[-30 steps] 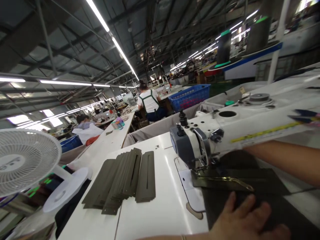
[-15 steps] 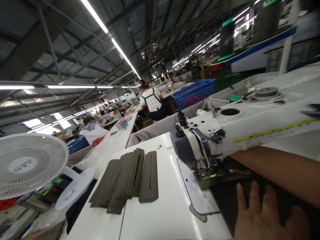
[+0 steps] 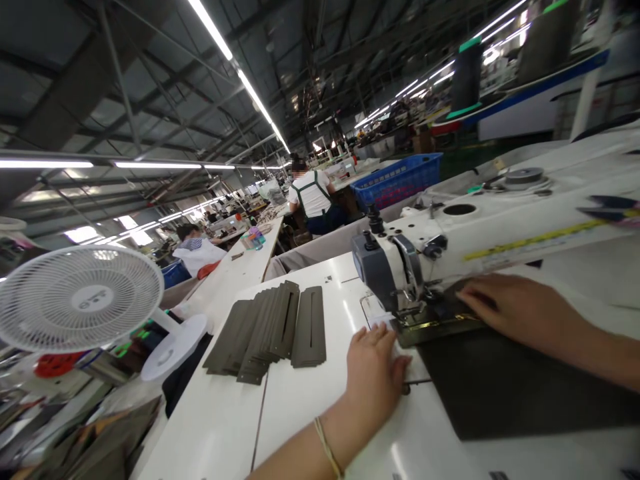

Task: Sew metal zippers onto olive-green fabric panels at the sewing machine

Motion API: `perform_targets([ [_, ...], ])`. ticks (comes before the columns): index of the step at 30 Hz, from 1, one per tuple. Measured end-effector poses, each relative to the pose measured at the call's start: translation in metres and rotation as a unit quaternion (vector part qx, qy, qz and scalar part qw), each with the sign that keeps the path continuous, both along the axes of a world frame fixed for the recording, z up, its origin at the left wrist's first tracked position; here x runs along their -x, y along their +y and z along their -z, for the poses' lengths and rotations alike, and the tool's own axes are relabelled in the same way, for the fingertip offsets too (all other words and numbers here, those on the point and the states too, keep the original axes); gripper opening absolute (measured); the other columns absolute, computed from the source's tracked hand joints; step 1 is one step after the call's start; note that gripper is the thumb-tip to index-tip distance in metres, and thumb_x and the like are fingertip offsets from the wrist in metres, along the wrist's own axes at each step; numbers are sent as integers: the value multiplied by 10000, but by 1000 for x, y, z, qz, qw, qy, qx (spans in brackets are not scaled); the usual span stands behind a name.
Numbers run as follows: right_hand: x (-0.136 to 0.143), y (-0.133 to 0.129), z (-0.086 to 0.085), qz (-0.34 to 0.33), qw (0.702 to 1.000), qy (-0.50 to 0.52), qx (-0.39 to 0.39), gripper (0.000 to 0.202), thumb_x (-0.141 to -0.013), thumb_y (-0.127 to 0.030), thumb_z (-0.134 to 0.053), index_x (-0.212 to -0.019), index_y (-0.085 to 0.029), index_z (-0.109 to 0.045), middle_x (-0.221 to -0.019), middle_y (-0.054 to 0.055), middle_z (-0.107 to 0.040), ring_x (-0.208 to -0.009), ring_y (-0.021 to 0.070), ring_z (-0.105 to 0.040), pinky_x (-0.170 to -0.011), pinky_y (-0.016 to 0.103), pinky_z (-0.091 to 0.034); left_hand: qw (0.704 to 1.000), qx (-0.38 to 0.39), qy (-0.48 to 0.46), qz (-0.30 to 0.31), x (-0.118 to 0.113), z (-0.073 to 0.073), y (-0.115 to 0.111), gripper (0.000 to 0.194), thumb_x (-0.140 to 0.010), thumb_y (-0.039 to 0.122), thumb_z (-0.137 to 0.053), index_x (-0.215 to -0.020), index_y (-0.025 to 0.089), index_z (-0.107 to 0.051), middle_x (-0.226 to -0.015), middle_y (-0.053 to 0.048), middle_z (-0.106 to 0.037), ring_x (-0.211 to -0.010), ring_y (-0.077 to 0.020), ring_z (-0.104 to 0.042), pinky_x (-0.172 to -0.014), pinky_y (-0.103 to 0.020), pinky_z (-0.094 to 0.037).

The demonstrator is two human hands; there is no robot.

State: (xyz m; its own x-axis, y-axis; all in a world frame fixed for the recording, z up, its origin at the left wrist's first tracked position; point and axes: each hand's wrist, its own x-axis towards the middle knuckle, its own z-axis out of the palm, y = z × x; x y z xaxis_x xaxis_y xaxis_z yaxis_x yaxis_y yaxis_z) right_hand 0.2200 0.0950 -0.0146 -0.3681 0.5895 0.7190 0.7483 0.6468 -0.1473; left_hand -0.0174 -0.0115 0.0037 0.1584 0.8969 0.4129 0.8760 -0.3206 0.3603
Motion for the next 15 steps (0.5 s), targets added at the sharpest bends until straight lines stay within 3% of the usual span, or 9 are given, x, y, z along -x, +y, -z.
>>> perform_targets([
  [2,17,-9,8,-71,996,-39,-31,242,-974,-246,-484,-850,-188,-683,-842,39,-701,-744,158,-647,-705,318,-542,999,0,36,18,7,4,11,215,-807,107,-722,-1012,170,-703,-1173,-108,-712,-1113,-280,-658,-1081,-513,-443],
  [5,41,-22,18,-148,982,-82,-84,318,-943,-134,-410,-984,-182,-721,-994,82,-741,-881,199,-685,-771,336,-562,997,-23,56,39,4,15,24,119,-864,76,-647,-858,185,-693,-1058,-65,-745,-1054,-223,-685,-1092,-459,-442],
  [9,55,-21,23,-171,974,-121,-89,359,-883,-52,-404,-1029,-160,-714,-1075,101,-733,-954,200,-694,-845,331,-572,995,-67,63,45,1,25,30,109,-880,106,-647,-830,190,-693,-993,-60,-757,-971,-206,-711,-1014,-415,-520],
  [15,49,-17,19,-177,978,-101,-37,313,-893,-85,-452,-1075,-153,-696,-1077,111,-731,-918,209,-704,-803,342,-591,989,-92,88,74,1,25,32,133,-890,91,-601,-911,177,-700,-1042,-101,-749,-1016,-229,-706,-968,-406,-559],
])
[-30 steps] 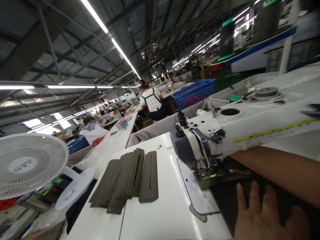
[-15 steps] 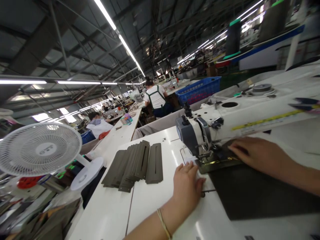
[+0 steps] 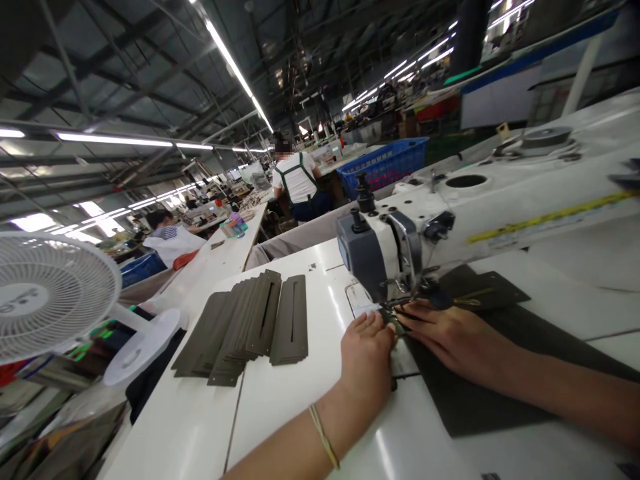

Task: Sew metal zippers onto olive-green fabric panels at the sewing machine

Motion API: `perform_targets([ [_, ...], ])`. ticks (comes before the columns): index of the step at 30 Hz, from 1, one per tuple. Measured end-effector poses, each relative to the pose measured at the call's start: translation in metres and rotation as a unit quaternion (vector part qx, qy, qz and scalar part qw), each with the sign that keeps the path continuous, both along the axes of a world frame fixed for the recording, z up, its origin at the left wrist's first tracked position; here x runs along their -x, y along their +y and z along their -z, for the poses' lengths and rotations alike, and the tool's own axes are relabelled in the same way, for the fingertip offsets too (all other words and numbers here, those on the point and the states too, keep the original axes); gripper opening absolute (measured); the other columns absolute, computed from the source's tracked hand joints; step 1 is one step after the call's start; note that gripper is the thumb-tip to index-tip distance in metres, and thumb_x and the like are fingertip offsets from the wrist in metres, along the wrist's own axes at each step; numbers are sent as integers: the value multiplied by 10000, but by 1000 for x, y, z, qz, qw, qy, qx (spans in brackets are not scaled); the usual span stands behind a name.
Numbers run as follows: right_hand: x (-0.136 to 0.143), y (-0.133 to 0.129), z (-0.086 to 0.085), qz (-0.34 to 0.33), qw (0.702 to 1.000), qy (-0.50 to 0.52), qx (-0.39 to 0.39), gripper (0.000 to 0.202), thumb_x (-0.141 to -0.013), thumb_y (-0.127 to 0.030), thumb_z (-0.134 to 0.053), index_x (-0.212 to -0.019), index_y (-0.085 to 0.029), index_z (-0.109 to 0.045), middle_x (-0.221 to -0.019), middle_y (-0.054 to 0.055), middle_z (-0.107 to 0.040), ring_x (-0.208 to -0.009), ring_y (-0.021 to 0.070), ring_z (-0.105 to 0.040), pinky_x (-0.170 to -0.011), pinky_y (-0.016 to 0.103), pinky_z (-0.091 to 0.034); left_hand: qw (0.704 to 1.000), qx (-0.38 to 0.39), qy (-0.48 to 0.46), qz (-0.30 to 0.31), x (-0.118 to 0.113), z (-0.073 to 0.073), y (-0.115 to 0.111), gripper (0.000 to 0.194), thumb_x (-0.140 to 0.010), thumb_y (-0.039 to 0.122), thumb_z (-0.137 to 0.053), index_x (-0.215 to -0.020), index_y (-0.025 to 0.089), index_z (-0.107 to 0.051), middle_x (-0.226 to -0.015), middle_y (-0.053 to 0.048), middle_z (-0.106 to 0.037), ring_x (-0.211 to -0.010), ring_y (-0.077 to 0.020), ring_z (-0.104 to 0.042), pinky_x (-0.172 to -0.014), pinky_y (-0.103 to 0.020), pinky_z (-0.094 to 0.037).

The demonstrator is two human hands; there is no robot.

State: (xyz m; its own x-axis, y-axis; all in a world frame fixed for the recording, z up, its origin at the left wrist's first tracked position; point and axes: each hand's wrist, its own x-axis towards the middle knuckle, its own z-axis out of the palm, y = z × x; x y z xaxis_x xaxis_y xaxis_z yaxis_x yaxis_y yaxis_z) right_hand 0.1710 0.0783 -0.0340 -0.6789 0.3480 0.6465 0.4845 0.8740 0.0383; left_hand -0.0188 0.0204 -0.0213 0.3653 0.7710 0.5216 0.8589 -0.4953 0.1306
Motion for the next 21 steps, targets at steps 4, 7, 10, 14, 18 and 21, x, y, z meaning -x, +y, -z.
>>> perform_targets([
  [4,-1,-1,-4,-7,1000,-2,7,314,-888,-75,-443,-1055,-143,-699,-1075,115,-732,-907,201,-706,-782,325,-591,999,-13,49,6,-1,-2,0,155,-917,102,-556,-979,146,-691,-1087,-139,-733,-1043,-247,-698,-973,-415,-556],
  [7,0,-2,-7,-8,1000,2,5,320,-880,-67,-438,-1047,-140,-701,-1064,118,-733,-892,202,-706,-766,322,-589,999,-11,49,14,-2,-4,-1,148,-922,110,-544,-940,150,-685,-1070,-129,-738,-1027,-242,-703,-977,-400,-554],
  [10,1,-4,-9,-12,1000,16,9,319,-881,-59,-431,-1022,-149,-702,-1064,112,-732,-887,196,-701,-762,312,-579,999,-13,36,19,0,-5,-1,136,-909,110,-558,-944,162,-678,-1068,-120,-738,-1039,-247,-699,-978,-409,-556],
  [14,3,-4,-10,-2,999,16,35,297,-876,-61,-449,-1000,-164,-698,-1042,107,-734,-867,203,-694,-786,329,-565,997,-47,43,37,3,-5,3,156,-915,93,-548,-977,146,-681,-1059,-145,-739,-1029,-260,-705,-952,-426,-574],
  [18,4,-2,-11,14,997,-5,80,303,-863,-54,-461,-1019,-168,-694,-1010,108,-731,-884,215,-689,-818,348,-552,996,-64,54,40,5,-4,10,185,-934,89,-522,-941,157,-694,-1024,-146,-747,-978,-255,-724,-905,-439,-598],
  [21,6,0,-13,20,995,-8,97,309,-853,-42,-451,-996,-176,-689,-984,102,-725,-908,211,-683,-824,335,-545,997,-59,31,45,7,-3,14,172,-895,49,-565,-890,160,-696,-987,-125,-755,-937,-243,-734,-906,-427,-597],
])
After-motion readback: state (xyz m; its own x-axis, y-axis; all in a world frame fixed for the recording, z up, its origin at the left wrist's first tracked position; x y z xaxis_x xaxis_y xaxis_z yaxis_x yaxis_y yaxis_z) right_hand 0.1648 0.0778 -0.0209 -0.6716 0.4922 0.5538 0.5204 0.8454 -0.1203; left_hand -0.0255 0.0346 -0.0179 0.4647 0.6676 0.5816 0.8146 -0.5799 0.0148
